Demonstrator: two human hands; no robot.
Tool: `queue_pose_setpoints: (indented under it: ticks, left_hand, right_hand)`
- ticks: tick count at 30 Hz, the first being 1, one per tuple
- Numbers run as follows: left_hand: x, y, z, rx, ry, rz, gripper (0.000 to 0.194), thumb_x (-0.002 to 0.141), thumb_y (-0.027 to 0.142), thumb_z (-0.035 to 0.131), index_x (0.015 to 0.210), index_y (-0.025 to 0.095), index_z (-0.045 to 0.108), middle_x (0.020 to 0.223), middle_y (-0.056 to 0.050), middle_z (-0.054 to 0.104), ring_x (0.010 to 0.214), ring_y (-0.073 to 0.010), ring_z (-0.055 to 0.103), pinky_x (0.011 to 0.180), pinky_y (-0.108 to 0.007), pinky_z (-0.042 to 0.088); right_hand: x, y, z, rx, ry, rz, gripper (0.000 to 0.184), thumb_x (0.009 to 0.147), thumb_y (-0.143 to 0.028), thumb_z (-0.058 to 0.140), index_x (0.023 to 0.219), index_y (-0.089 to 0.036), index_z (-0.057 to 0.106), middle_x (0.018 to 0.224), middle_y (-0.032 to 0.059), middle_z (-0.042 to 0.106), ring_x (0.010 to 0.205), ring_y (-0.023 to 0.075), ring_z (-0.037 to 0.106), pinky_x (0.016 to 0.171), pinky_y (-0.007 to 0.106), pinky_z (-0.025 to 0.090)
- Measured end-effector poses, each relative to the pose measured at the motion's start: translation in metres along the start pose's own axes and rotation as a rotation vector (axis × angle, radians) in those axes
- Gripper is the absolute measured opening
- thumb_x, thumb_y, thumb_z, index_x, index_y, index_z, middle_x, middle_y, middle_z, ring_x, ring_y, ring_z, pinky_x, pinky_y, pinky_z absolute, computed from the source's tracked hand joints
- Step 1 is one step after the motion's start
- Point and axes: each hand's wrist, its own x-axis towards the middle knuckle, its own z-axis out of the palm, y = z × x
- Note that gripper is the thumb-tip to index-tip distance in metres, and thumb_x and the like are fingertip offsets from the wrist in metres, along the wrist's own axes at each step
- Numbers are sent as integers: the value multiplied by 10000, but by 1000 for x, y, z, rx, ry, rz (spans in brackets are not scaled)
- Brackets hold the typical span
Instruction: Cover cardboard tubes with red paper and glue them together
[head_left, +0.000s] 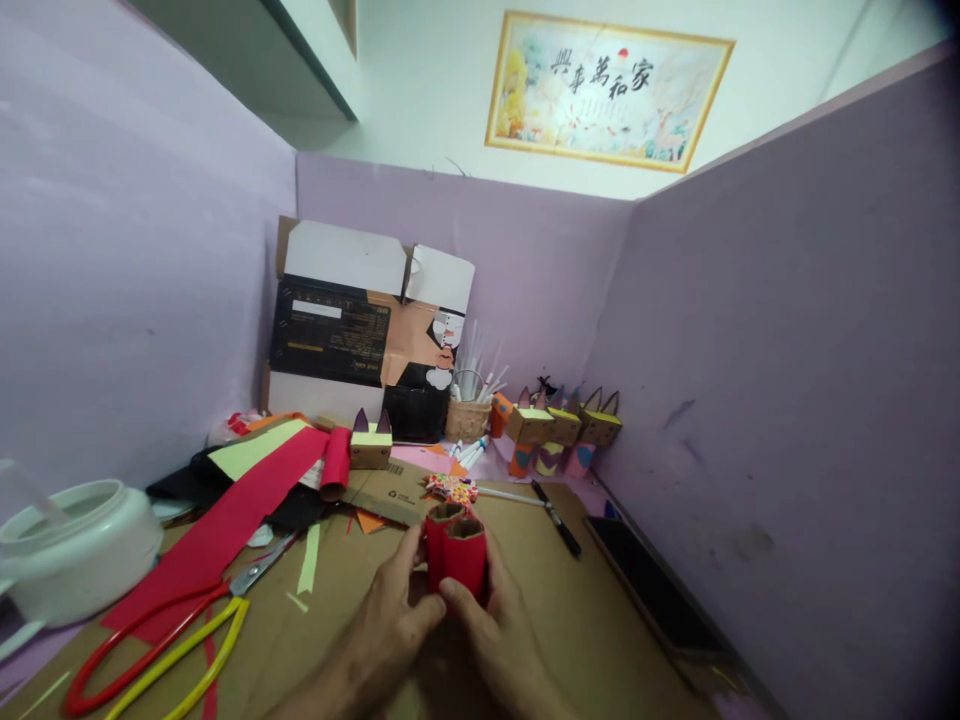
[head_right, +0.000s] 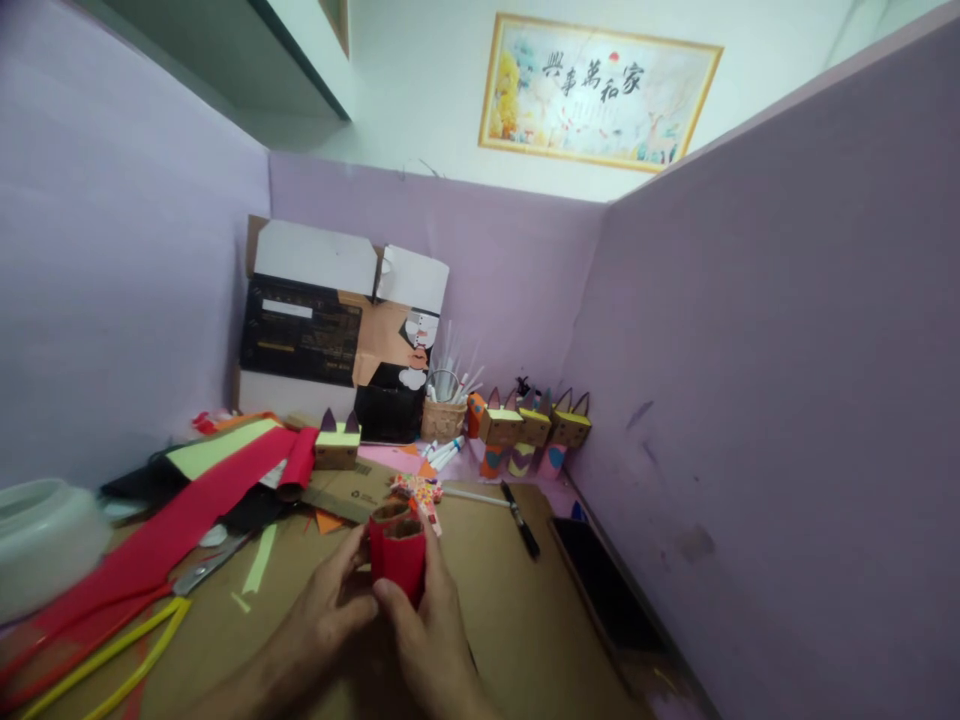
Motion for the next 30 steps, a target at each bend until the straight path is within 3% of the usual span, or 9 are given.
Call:
queue_pose_setpoints:
  ticks: [3, 6, 10, 13, 16, 20, 25, 30]
  left_hand:
    - [-4, -2, 7, 137, 36, 45, 680, 699, 216, 611, 1331, 173, 365, 1265, -135, 554, 1146, -286, 519, 969, -381, 399]
    - [-4, -2, 13, 215, 67, 32, 637, 721, 174, 580, 1318, 166, 357, 1242, -140, 566, 1136, -274, 527, 965, -376, 402]
    - [2, -1, 9, -15, 26, 40, 622, 689, 170, 632, 1265, 175, 398, 1217, -132, 577, 1081, -272, 557, 932, -380, 424]
    - [3, 2, 0, -370, -140, -13, 645, 624, 220, 720, 1215, 181, 465, 1202, -126, 586, 1073, -300, 556, 894, -395, 442]
    - [1, 7, -6, -526, -229, -126, 604, 588, 222, 759, 1150, 178, 544, 1135, -117, 627, 1052, -313, 567, 844, -392, 460]
    - [-1, 12, -4, -595, -249, -171, 546, 592, 182, 755, 1113, 202, 595, 1079, -80, 659, 1037, -279, 579, 859, -350, 447]
    - [1, 12, -9, -621, -276, -233, 561, 549, 93, 704, 1096, 194, 631, 1065, -58, 672, 998, -239, 590, 844, -298, 446]
    - [7, 6, -16, -682, -181, -310, 529, 485, 33, 593, 987, 174, 683, 936, -39, 703, 860, -194, 608, 745, -266, 468]
  right_hand:
    - [-7, 6, 2, -48, -4, -5, 622, 827, -271, 541, 1389, -224, 277, 1424, 83, 388, 1336, 230, 309, 1115, 429, 202]
    - [-14, 4, 2, -60, -50, -5, 677, 856, -310, 522, 1432, -233, 176, 1469, 72, 313, 1368, 213, 240, 1129, 412, 170]
    - [-15, -8, -1, -10, -103, 21, 699, 853, -355, 534, 1437, -258, 163, 1498, 58, 256, 1379, 218, 206, 1132, 416, 160]
    - [-9, -16, -5, 101, -102, 24, 742, 797, -417, 594, 1417, -252, 221, 1459, 91, 330, 1330, 257, 317, 1082, 432, 288]
    - [-3, -20, -7, 99, -96, -24, 733, 710, -435, 678, 1343, -231, 370, 1344, 119, 473, 1198, 291, 478, 980, 426, 413]
    - [-1, -22, -8, 6, -59, -54, 649, 677, -411, 716, 1252, -231, 477, 1217, 103, 569, 1070, 279, 554, 907, 396, 454]
    - [-3, -22, -7, 145, -55, -47, 386, 848, -421, 524, 1189, -239, 513, 1140, 82, 601, 989, 227, 581, 842, 351, 473]
    - [-1, -14, -4, 254, -40, 2, 351, 841, -389, 544, 1154, -229, 536, 1147, 83, 604, 981, 222, 585, 841, 356, 476]
